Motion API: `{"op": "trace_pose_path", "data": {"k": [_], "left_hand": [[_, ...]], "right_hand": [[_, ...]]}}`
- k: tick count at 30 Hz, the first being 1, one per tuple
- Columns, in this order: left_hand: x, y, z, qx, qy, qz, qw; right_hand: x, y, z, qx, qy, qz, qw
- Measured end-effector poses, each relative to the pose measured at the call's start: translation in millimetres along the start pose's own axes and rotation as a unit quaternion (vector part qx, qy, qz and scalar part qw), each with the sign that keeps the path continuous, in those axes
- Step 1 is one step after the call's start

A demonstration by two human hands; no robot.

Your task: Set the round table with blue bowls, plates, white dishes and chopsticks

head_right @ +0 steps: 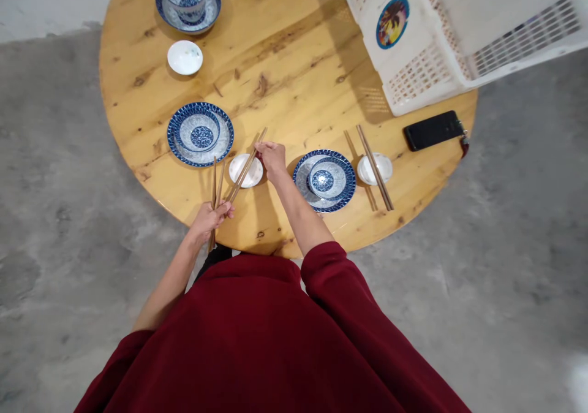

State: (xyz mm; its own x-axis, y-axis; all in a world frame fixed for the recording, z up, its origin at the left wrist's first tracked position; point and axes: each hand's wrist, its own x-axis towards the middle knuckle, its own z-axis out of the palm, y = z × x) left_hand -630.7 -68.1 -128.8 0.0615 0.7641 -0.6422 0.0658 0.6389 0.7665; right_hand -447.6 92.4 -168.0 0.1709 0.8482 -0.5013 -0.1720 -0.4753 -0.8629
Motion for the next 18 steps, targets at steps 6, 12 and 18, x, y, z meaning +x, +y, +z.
{"op": "trace_pose_path", "data": {"k": [6, 12, 18], "left_hand": [[1.2, -0.9, -1.4, -0.006, 0.005, 0.001, 1.0], [2.5, -3.7, -1.2, 0.009, 0.005, 0.008, 1.0], [3.3, -5.0, -3.5, 0.041, 0.023, 0.023, 0.999]], "right_hand": [[0.5, 1.9, 1.1, 0.014, 0.001, -0.004, 1.0], [-3.0, -3.1, 2.7, -0.007, 0.011, -0.005, 1.0], [-6.2, -6.9, 4.1, -0.024, 0.021, -0.005, 0.999]]}}
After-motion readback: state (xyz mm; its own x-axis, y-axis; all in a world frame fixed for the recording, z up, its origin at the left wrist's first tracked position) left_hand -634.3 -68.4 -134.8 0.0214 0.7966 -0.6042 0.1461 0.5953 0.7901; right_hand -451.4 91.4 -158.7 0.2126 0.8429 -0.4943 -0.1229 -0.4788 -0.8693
